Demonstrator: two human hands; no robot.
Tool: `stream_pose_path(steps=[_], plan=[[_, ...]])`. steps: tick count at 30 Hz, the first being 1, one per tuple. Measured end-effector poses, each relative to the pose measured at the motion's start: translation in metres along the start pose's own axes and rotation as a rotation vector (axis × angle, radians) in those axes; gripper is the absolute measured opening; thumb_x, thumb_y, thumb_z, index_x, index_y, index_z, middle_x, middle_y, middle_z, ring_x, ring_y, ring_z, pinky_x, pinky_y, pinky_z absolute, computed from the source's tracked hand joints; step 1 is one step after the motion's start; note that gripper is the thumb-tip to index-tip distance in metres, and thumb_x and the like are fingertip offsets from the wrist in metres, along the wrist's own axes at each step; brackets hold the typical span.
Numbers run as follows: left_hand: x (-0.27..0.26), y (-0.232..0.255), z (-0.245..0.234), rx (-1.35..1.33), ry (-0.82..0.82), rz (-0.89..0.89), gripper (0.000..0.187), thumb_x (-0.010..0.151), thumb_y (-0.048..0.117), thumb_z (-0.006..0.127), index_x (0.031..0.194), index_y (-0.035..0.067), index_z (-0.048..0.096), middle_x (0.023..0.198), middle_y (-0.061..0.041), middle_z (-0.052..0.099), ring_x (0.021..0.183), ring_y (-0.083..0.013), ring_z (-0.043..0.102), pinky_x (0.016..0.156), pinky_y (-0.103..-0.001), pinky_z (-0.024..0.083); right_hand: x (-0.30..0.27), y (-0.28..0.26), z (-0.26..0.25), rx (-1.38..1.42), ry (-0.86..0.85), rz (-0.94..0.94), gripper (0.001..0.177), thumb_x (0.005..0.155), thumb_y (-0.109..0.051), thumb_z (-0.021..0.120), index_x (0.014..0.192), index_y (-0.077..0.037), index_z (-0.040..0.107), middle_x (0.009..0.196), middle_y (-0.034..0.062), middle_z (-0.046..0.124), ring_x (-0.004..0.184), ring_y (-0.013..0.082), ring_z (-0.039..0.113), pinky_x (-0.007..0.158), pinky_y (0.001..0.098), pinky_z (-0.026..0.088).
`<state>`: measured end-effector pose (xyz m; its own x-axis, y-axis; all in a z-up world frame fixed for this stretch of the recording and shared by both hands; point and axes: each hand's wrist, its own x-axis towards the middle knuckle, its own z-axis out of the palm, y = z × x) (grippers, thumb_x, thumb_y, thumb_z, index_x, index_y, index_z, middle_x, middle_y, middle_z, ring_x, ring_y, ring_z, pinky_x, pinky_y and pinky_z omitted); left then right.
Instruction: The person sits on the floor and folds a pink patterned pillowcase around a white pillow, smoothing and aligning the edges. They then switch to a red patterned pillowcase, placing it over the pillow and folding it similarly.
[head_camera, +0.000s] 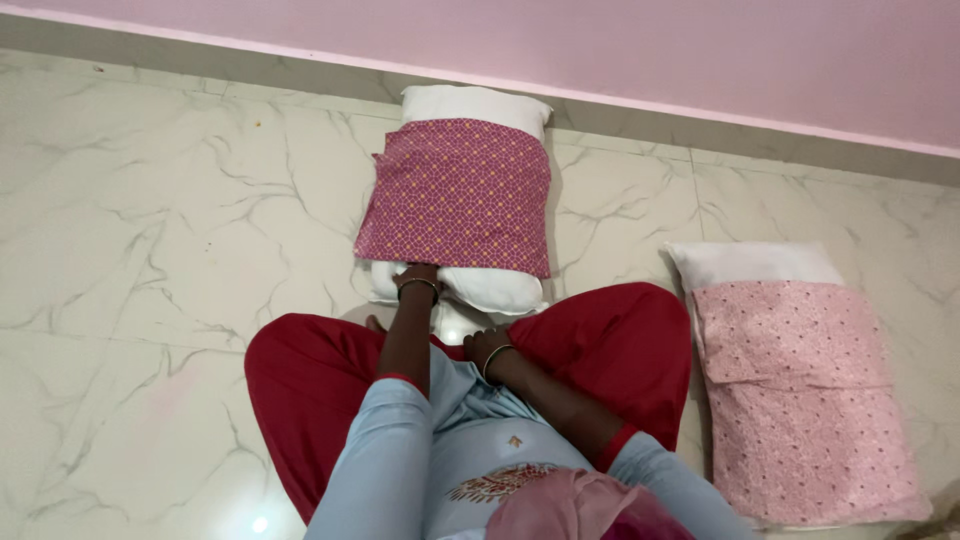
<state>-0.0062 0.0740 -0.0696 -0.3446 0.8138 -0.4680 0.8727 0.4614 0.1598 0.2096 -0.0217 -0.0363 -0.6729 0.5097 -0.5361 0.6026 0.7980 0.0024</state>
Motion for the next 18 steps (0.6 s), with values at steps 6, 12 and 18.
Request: stream_pose_path(steps=[6,12,18], plan=[[0.017,-0.011,-0.017,-0.105,-0.120,0.019,0.072,0.087,0.047,0.075,0.153,0.030,0.049,0.160,-0.008,0.046,0.146,-0.0330,0.045,0.114,-0.063,0.038,-0.010,0.015,0.007,-0.027,0.147,0.272,0.040,0.095,-0.040,0.058,0.120,-0.012,0.070,0.124,0.0139,0.071,0.114,0.0331,0.068,0.094,0.0546,0.050],[0.027,-0.017,-0.030,-0.109,-0.086,0.152,0.080,0.083,0.055,0.077,0.153,0.025,0.049,0.160,-0.009,0.045,0.145,-0.0338,0.044,0.114,-0.059,0.040,-0.098,0.053,-0.021,0.214,-0.076,0.490,0.080,0.082,-0.073,0.069,0.131,-0.010,0.062,0.132,0.0155,0.065,0.125,0.0329,0.061,0.103,0.0494,0.046],[0.001,-0.002,-0.012,-0.139,0.000,0.146,0.089,0.081,0.062,0.077,0.154,0.023,0.046,0.163,-0.009,0.040,0.148,-0.0339,0.040,0.113,-0.059,0.041,-0.144,0.061,-0.034,0.068,0.046,0.540,0.093,0.085,-0.075,0.065,0.143,-0.005,0.046,0.142,0.0224,0.053,0.133,0.0398,0.048,0.108,0.0588,0.035]])
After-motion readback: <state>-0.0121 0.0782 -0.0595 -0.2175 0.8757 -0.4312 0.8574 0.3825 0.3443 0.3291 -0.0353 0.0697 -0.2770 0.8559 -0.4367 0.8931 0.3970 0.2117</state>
